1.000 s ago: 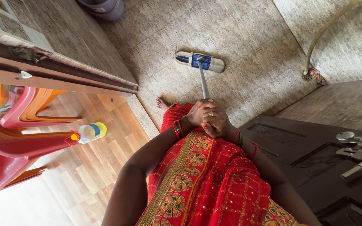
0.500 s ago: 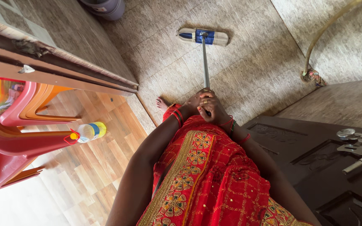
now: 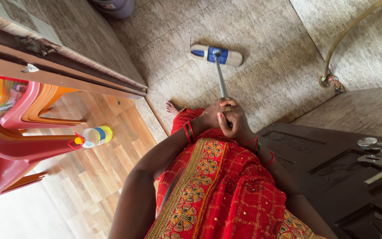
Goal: The person mops the tiled floor of a bathroom using a flat mop. They move the mop back and forth across the floor, covering the area near the sink, urinal, and doorway.
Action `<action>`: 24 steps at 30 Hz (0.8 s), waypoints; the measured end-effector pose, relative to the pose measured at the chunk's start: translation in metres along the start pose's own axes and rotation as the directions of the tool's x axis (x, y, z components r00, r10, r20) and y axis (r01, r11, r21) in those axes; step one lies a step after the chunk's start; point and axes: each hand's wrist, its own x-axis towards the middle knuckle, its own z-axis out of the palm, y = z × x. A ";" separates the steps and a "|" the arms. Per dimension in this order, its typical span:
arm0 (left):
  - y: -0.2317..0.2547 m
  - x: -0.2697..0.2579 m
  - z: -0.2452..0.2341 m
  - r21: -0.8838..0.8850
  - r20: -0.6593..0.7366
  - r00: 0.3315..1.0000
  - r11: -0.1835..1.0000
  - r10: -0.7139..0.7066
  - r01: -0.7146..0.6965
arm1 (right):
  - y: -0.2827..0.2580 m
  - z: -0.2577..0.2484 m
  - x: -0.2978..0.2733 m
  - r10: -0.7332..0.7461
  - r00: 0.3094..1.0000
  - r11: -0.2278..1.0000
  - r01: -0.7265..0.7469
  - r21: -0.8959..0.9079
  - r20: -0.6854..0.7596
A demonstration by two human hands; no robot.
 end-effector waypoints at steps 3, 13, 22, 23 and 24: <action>0.011 -0.005 -0.001 -0.019 0.022 0.999 1.000 -0.023 0.023 | -0.017 -0.005 0.004 -0.039 0.999 0.999 0.039 0.008 -0.007; -0.043 -0.031 0.034 0.030 0.055 0.998 0.999 -0.038 0.037 | 0.004 0.007 0.006 -0.255 0.966 0.967 0.255 -0.012 -0.033; -0.121 -0.015 0.062 0.156 0.187 0.979 0.986 -0.080 0.051 | 0.088 0.026 -0.007 -0.151 0.986 0.986 0.155 -0.055 0.071; -0.123 -0.013 0.064 0.177 0.222 0.972 0.983 -0.082 0.043 | 0.094 0.029 -0.010 -0.121 0.988 0.990 0.127 -0.064 0.094; -0.126 -0.011 0.062 0.166 0.233 0.965 0.983 -0.116 0.078 | 0.099 0.034 -0.012 -0.107 0.990 0.991 0.113 -0.064 0.088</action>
